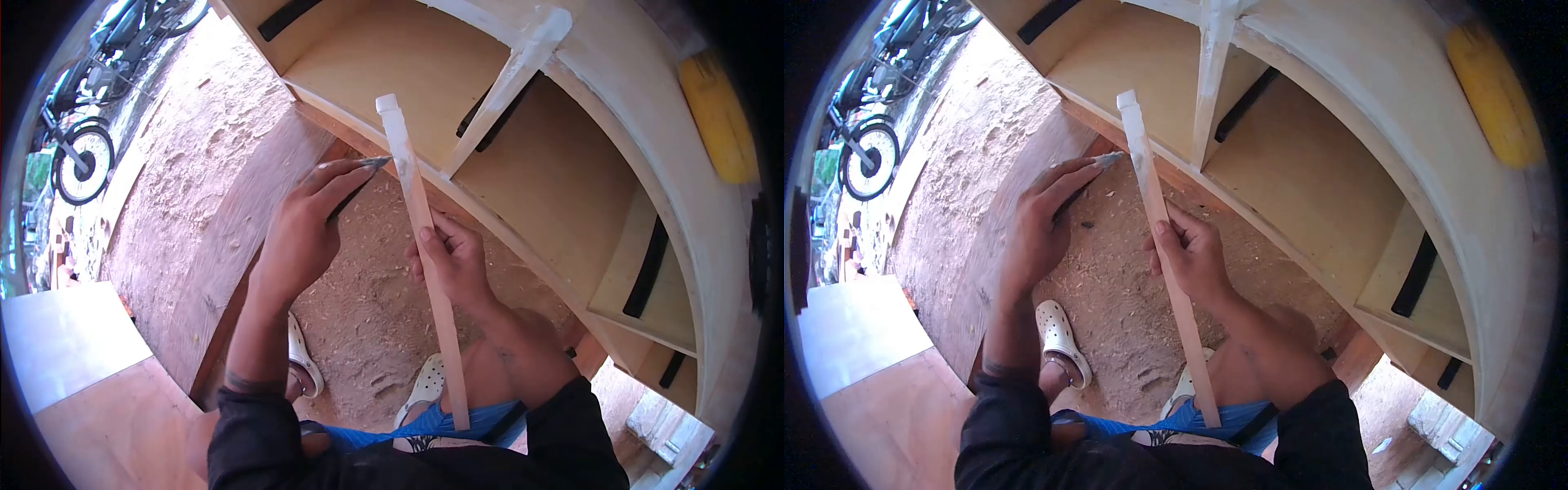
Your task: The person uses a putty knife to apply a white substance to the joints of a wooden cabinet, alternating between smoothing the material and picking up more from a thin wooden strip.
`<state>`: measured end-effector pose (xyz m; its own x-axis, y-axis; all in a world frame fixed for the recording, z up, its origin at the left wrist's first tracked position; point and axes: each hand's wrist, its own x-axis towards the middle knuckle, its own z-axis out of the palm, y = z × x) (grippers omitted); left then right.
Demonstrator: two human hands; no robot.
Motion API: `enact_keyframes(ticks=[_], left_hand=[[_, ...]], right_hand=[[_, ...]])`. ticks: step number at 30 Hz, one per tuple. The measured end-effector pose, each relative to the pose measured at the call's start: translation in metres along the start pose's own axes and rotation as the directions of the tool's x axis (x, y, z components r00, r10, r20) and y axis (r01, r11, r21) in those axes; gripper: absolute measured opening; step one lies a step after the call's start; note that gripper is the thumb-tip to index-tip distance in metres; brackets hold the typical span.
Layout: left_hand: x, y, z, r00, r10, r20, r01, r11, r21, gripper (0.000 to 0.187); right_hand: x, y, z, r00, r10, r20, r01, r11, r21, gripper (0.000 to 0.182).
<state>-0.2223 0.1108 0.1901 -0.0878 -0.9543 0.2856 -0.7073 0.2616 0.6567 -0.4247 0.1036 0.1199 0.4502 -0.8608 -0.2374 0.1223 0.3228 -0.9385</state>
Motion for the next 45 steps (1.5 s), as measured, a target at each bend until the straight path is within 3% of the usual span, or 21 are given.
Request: enact_keyframes(ticks=[4, 7, 8, 11, 12, 14, 18, 21, 25, 29, 31, 34, 40, 45], left_hand=[[0.007, 0.003, 0.006, 0.976, 0.126, 0.177, -0.168, 0.954, 0.248, 0.052], [0.007, 0.002, -0.01, 0.889, 0.015, 0.457, 0.009, 0.999, -0.05, 0.053], [0.005, -0.007, -0.013, 0.911, 0.116, 0.395, -0.054, 0.985, -0.164, 0.058], [0.002, 0.016, -0.016, 0.991, -0.06, 0.118, 0.106, 0.893, -0.438, 0.063], [0.003, 0.02, -0.011, 0.997, -0.068, 0.047, 0.082, 0.891, -0.447, 0.066], [0.013, 0.036, 0.008, 0.987, 0.049, -0.153, -0.097, 0.94, -0.326, 0.066], [0.043, 0.053, 0.049, 0.85, 0.273, -0.452, -0.356, 0.928, -0.111, 0.066], [0.056, 0.055, 0.062, 0.813, 0.336, -0.475, -0.396, 0.918, -0.029, 0.071], [0.062, 0.066, 0.068, 0.793, 0.296, -0.533, -0.385, 0.921, -0.062, 0.067], [0.066, 0.072, 0.081, 0.772, 0.235, -0.59, -0.382, 0.914, -0.136, 0.069], [0.068, 0.079, 0.088, 0.76, 0.218, -0.613, -0.387, 0.909, -0.157, 0.069], [0.071, 0.089, 0.093, 0.747, 0.227, -0.625, -0.407, 0.899, -0.16, 0.07], [0.071, 0.097, 0.1, 0.74, 0.155, -0.654, -0.344, 0.924, -0.17, 0.081], [0.071, 0.102, 0.1, 0.76, 0.126, -0.638, -0.286, 0.946, -0.155, 0.074]], right_hand=[[0.0, 0.001, 0.003, 1.0, -0.005, -0.025, 0.004, 0.999, -0.036, 0.034], [0.001, 0.003, 0.0, 0.998, 0.022, -0.06, -0.024, 0.999, -0.036, 0.033], [0.001, 0.004, -0.003, 0.998, 0.025, -0.056, -0.027, 0.999, -0.043, 0.034], [0.001, 0.01, -0.006, 0.996, 0.039, -0.079, -0.045, 0.997, -0.063, 0.035], [0.001, 0.012, -0.006, 0.995, 0.044, -0.09, -0.051, 0.996, -0.074, 0.036], [0.001, 0.016, -0.006, 0.995, 0.066, -0.071, -0.07, 0.996, -0.053, 0.035], [0.001, 0.018, -0.006, 0.994, 0.092, -0.058, -0.099, 0.986, -0.134, 0.035], [-0.002, 0.015, -0.005, 0.995, 0.092, -0.048, -0.097, 0.989, -0.11, 0.033], [-0.006, -0.001, -0.005, 0.993, 0.102, -0.065, -0.112, 0.98, -0.167, 0.022], [-0.004, 0.002, -0.005, 0.953, -0.28, -0.12, 0.215, 0.897, -0.386, 0.018], [0.0, 0.007, -0.007, 0.915, -0.385, -0.118, 0.304, 0.852, -0.427, 0.019], [0.001, 0.01, -0.01, 0.937, -0.329, -0.116, 0.259, 0.88, -0.397, 0.02], [-0.002, 0.015, -0.014, 0.996, 0.025, -0.083, -0.037, 0.987, -0.158, 0.023], [-0.004, 0.018, -0.017, 0.991, 0.125, -0.055, -0.128, 0.99, -0.052, 0.026]])
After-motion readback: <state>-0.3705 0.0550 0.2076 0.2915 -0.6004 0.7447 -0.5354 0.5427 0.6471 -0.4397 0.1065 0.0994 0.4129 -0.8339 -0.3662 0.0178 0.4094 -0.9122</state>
